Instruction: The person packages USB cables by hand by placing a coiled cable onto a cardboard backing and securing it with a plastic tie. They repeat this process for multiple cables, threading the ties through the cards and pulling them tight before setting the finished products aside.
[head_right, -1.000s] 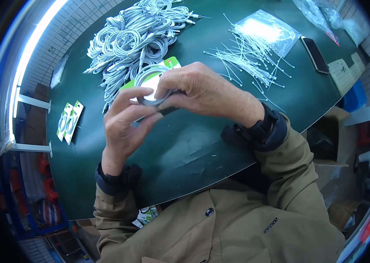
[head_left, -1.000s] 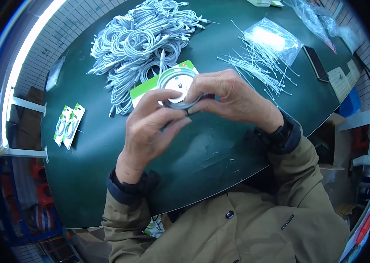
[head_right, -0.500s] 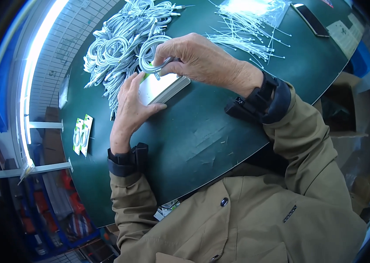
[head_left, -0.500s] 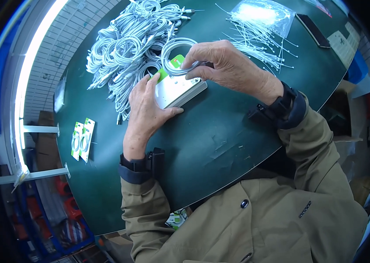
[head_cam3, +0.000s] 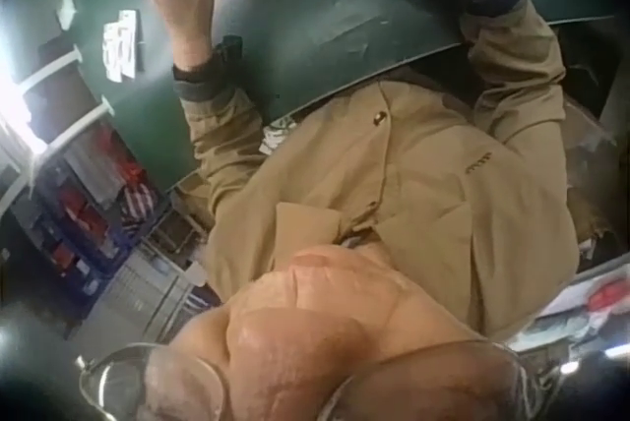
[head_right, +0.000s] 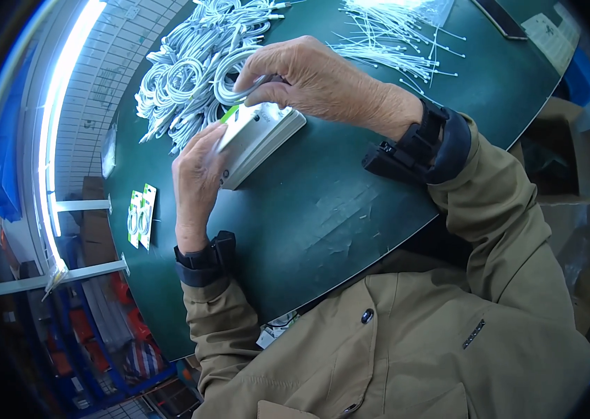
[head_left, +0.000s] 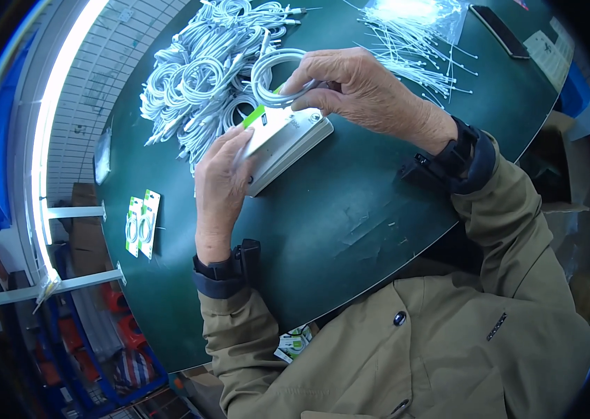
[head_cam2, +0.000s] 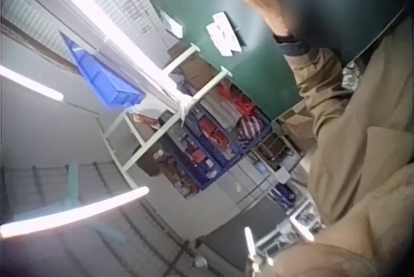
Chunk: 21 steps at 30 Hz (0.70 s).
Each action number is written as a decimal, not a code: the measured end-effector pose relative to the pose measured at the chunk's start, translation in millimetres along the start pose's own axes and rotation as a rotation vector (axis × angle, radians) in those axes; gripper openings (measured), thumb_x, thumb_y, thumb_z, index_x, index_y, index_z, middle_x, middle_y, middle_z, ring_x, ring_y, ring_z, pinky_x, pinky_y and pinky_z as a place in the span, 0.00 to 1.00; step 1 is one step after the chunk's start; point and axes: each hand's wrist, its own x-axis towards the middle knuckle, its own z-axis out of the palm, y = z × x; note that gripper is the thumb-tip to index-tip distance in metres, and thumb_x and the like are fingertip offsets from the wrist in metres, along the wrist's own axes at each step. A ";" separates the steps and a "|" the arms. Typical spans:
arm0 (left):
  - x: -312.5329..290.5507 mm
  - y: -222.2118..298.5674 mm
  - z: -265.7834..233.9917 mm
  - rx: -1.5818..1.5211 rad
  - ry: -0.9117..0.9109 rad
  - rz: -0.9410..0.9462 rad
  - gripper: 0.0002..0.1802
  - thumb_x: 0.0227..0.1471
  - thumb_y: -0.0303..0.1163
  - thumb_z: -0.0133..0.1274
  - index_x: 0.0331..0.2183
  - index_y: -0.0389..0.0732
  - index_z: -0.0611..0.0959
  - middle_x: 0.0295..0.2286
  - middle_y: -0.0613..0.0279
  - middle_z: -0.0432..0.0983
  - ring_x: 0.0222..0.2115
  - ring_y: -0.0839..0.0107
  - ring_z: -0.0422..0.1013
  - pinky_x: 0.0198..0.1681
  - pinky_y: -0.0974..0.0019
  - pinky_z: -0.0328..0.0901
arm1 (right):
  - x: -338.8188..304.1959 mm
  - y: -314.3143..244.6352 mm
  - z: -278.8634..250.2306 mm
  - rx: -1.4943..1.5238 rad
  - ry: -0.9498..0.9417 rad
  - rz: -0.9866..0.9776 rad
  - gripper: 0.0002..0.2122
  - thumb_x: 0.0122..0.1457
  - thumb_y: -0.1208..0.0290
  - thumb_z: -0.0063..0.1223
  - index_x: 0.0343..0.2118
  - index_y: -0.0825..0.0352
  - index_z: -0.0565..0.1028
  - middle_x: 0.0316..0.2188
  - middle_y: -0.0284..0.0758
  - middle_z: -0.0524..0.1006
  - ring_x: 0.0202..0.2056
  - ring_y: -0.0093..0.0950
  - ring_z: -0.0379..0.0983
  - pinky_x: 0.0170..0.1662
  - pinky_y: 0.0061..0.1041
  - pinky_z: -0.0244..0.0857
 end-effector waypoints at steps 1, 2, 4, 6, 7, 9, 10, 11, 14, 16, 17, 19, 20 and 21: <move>-4.8 -0.6 -1.7 0.002 0.010 -0.006 0.25 0.45 0.26 0.67 0.48 0.37 0.83 0.46 0.47 0.80 0.46 0.53 0.77 0.51 0.58 0.70 | 0.4 -2.3 0.0 0.003 -0.009 -0.008 0.08 0.61 0.75 0.60 0.43 0.66 0.82 0.33 0.33 0.81 0.31 0.23 0.77 0.35 0.19 0.72; -6.7 6.4 -5.4 0.085 0.116 0.045 0.21 0.46 0.24 0.65 0.45 0.38 0.84 0.43 0.50 0.81 0.43 0.54 0.78 0.48 0.59 0.71 | 0.9 -5.3 0.1 0.029 0.006 0.029 0.08 0.61 0.75 0.61 0.43 0.66 0.82 0.32 0.32 0.80 0.31 0.21 0.76 0.34 0.17 0.71; -10.4 22.7 -10.8 0.244 0.326 0.145 0.15 0.47 0.19 0.61 0.40 0.39 0.86 0.37 0.54 0.83 0.37 0.57 0.80 0.40 0.62 0.74 | 0.1 -11.0 -1.2 0.073 0.030 0.110 0.09 0.61 0.75 0.61 0.43 0.67 0.82 0.32 0.31 0.80 0.30 0.18 0.75 0.33 0.15 0.70; -18.6 46.4 -21.4 0.292 0.323 0.139 0.13 0.48 0.20 0.61 0.39 0.39 0.86 0.34 0.55 0.83 0.35 0.58 0.80 0.38 0.63 0.73 | 1.4 -16.6 -5.4 0.096 0.033 0.134 0.08 0.60 0.75 0.62 0.43 0.67 0.82 0.32 0.31 0.80 0.30 0.17 0.74 0.33 0.15 0.69; -24.8 59.4 -24.5 0.337 0.302 0.146 0.11 0.48 0.21 0.62 0.37 0.38 0.85 0.32 0.57 0.82 0.33 0.59 0.80 0.35 0.63 0.73 | -0.4 -19.9 -8.3 0.115 0.055 0.169 0.08 0.60 0.75 0.62 0.42 0.67 0.82 0.32 0.30 0.80 0.30 0.16 0.74 0.33 0.14 0.69; -39.8 78.0 -24.1 0.378 0.294 0.121 0.09 0.48 0.22 0.62 0.36 0.38 0.85 0.30 0.58 0.82 0.32 0.61 0.79 0.33 0.63 0.73 | -0.9 -29.1 -7.4 0.140 0.044 0.205 0.08 0.60 0.75 0.63 0.42 0.67 0.82 0.32 0.30 0.80 0.30 0.16 0.74 0.33 0.14 0.69; -47.8 87.7 -21.9 0.372 0.217 0.097 0.08 0.48 0.23 0.62 0.34 0.39 0.84 0.29 0.59 0.81 0.31 0.61 0.79 0.31 0.63 0.72 | 0.7 -35.6 -3.7 0.122 0.000 0.194 0.08 0.59 0.75 0.63 0.41 0.67 0.82 0.32 0.31 0.80 0.30 0.17 0.75 0.33 0.15 0.70; -54.3 96.2 -18.0 0.361 0.140 0.074 0.07 0.48 0.24 0.62 0.33 0.39 0.84 0.28 0.60 0.80 0.29 0.62 0.78 0.30 0.63 0.72 | 2.0 -41.9 0.3 0.103 -0.043 0.183 0.08 0.59 0.76 0.63 0.41 0.67 0.82 0.32 0.31 0.80 0.30 0.19 0.76 0.33 0.16 0.70; -65.4 100.7 -3.7 0.337 0.089 0.021 0.06 0.48 0.25 0.62 0.31 0.39 0.83 0.27 0.61 0.78 0.28 0.63 0.77 0.28 0.62 0.71 | 3.1 -52.8 24.0 0.075 -0.129 0.070 0.08 0.57 0.77 0.64 0.40 0.68 0.82 0.32 0.33 0.80 0.30 0.23 0.77 0.34 0.20 0.71; -66.2 94.7 5.7 0.314 0.106 0.003 0.06 0.48 0.27 0.63 0.31 0.39 0.83 0.26 0.62 0.77 0.27 0.63 0.76 0.27 0.61 0.70 | -2.1 -53.8 41.0 0.049 -0.164 -0.111 0.08 0.56 0.77 0.64 0.39 0.68 0.81 0.32 0.36 0.80 0.31 0.27 0.79 0.34 0.23 0.72; -65.2 92.3 7.4 0.313 0.121 -0.007 0.06 0.48 0.27 0.63 0.31 0.39 0.83 0.26 0.62 0.77 0.27 0.63 0.76 0.27 0.61 0.70 | -5.0 -53.4 44.5 0.049 -0.180 -0.121 0.08 0.56 0.77 0.64 0.39 0.68 0.81 0.32 0.36 0.80 0.31 0.27 0.79 0.34 0.23 0.72; -62.7 87.1 7.6 0.292 0.108 0.022 0.07 0.47 0.26 0.64 0.32 0.39 0.82 0.27 0.62 0.77 0.28 0.64 0.76 0.27 0.60 0.69 | -9.4 -52.7 50.5 0.035 -0.188 -0.067 0.08 0.55 0.78 0.64 0.38 0.68 0.81 0.33 0.38 0.80 0.33 0.31 0.79 0.35 0.25 0.73; -62.4 85.6 7.3 0.284 0.100 0.038 0.08 0.47 0.26 0.64 0.32 0.39 0.82 0.27 0.62 0.77 0.28 0.64 0.76 0.27 0.60 0.69 | -9.5 -52.1 52.5 0.028 -0.190 -0.041 0.08 0.54 0.79 0.64 0.38 0.68 0.81 0.33 0.39 0.80 0.33 0.32 0.80 0.35 0.27 0.73; -62.8 84.5 7.3 0.287 0.112 0.032 0.08 0.47 0.26 0.64 0.32 0.39 0.82 0.27 0.62 0.77 0.28 0.64 0.76 0.27 0.60 0.69 | -8.8 -51.2 53.9 0.028 -0.199 -0.050 0.08 0.54 0.79 0.64 0.38 0.68 0.81 0.33 0.39 0.80 0.33 0.32 0.80 0.35 0.27 0.73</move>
